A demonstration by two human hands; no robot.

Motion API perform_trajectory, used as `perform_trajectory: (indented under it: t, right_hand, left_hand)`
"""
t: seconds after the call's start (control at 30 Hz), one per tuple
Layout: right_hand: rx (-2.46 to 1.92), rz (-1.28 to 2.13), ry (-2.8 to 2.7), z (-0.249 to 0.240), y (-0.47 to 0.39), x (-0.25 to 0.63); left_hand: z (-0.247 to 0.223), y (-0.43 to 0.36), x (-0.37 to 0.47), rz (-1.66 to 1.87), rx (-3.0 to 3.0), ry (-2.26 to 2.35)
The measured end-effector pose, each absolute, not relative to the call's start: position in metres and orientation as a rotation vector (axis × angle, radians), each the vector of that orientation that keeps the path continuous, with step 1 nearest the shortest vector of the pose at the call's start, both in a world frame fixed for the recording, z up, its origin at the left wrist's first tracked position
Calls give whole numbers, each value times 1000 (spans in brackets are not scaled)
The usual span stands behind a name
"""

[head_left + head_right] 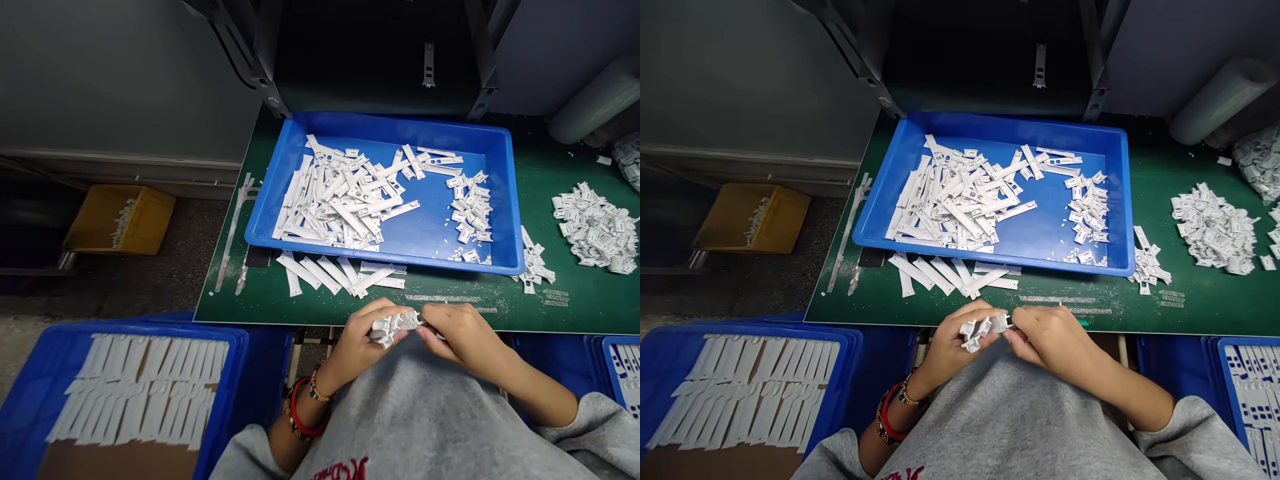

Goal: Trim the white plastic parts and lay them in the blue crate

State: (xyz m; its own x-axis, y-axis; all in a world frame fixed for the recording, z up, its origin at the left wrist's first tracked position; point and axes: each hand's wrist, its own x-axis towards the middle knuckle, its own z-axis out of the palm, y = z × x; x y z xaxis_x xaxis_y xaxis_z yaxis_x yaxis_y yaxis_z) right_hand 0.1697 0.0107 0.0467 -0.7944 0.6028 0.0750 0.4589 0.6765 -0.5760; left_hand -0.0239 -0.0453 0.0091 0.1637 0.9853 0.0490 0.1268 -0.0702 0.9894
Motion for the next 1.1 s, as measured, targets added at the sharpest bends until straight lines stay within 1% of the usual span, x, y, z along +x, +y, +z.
perform_trajectory:
  t: [0.17,0.23,0.4,0.57,0.67,0.73,0.8,0.87,0.97,1.1]
  right_hand:
    - [-919,716,-2597,36,6,168]
    - [-998,785,-2564,32,4,167]
    - [-1168,1082,-2465,25,2,166]
    - [-1292,1173,-2421,26,6,165]
    - [-1269,1273,-2413,34,5,164]
    - [-1152,1417,-2439,43,5,166]
    - [-1043,1525,-2449,49,9,169]
    - [-1052,1503,-2414,51,18,173]
    - [-1064,1410,-2383,48,35,175]
    - [-813,1469,-2455,44,43,169]
  left_hand:
    - [3,-52,-14,1083,1375,1298]
    - [-1,-55,-10,1076,1399,1371]
    - [-10,-59,-3,1048,1614,1492]
    - [-20,-61,0,1041,1833,1596]
    - [-26,-58,-2,1074,1866,1598]
    - [-26,-55,-5,1109,1729,1628]
    - [-23,-51,-8,1152,1453,1616]
    - [-16,-48,-12,1126,1126,1433]
    - [-4,-46,-15,1000,736,1021]
    - [4,-45,-16,927,568,795]
